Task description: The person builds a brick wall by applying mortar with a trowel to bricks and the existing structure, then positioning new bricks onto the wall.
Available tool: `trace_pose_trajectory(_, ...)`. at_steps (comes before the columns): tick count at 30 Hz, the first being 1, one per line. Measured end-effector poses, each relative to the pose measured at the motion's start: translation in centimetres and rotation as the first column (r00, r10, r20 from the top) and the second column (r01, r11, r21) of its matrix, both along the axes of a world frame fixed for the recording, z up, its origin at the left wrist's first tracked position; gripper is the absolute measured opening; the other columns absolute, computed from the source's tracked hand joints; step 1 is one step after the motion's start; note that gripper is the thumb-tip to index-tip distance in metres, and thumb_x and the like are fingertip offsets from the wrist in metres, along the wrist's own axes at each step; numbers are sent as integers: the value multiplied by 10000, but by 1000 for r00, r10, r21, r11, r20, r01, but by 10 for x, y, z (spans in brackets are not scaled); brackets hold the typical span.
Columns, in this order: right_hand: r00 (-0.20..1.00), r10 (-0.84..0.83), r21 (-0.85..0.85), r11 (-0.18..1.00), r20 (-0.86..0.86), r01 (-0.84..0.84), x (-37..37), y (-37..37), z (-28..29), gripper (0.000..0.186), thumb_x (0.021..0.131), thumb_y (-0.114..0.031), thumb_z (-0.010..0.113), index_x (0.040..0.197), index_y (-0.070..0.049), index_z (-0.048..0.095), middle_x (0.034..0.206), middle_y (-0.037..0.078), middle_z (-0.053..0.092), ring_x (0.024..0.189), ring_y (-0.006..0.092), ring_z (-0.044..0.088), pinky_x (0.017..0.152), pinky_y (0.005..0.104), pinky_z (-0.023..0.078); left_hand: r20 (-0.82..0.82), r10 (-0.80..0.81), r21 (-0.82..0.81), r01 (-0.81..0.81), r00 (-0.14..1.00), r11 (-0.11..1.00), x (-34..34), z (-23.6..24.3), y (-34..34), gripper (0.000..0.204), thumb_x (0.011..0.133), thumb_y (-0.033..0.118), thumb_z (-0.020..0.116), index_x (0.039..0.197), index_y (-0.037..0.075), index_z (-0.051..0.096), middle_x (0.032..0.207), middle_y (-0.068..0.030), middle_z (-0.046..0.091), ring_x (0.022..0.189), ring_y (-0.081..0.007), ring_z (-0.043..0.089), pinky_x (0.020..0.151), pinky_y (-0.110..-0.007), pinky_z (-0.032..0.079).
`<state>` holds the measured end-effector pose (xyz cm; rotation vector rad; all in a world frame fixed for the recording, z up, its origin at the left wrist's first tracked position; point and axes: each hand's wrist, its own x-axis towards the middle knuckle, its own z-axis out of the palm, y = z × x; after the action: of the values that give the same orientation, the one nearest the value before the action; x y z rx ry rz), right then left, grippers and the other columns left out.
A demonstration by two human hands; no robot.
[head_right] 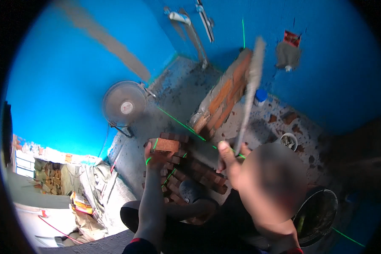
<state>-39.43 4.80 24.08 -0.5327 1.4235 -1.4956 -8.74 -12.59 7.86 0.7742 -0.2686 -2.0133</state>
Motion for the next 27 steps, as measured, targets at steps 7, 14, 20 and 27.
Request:
trace_pose_trajectory(7, 969, 173, -137, 970, -178, -198, 38, 13, -12, 632, 759, -312, 834, 1188, 30, 521, 606, -40, 478, 467, 57, 433, 414, 234, 348, -108, -369, -66, 364, 923, 929, -78, 137, 54, 764, 858, 597, 519, 1388, 56, 423, 1430, -173, 437, 1334, -388, 376, 1099, -582, 265)
trace_pose_trajectory(14, 987, 73, -373, 920, -141, -121, 21, 28, 2, 493, 765, -236, 828, 1080, 24, 552, 658, -2, 535, 453, 52, 437, 394, 223, 334, 391, -483, 5, 523, 783, 852, -122, 214, 129, 902, 843, 740, 462, 1444, 80, 334, 1416, -163, 429, 1280, -361, 440, 1062, -570, 331)
trace_pose_trajectory(20, 997, 23, 19, 1000, 71, -24, 6, 54, -1, 379, 754, -282, 819, 894, -39, 564, 624, -18, 488, 426, 67, 384, 386, 235, 278, 690, 720, -196, 938, -75, 286, -139, 223, 166, 1365, 503, 495, 883, 1484, -35, 95, 1502, -288, 174, 1410, -413, 203, 1144, -571, 150)
trace_pose_trajectory(27, 995, -85, 27, 996, -60, 86, -40, 60, 26, 569, 808, -558, 698, 893, -21, 530, 648, 0, 459, 461, 76, 386, 402, 230, 298, 955, 74, -288, 838, 287, 464, -184, 128, 96, 1232, 552, 344, 862, 1478, -35, 144, 1470, -248, 266, 1352, -394, 311, 1103, -460, 299)
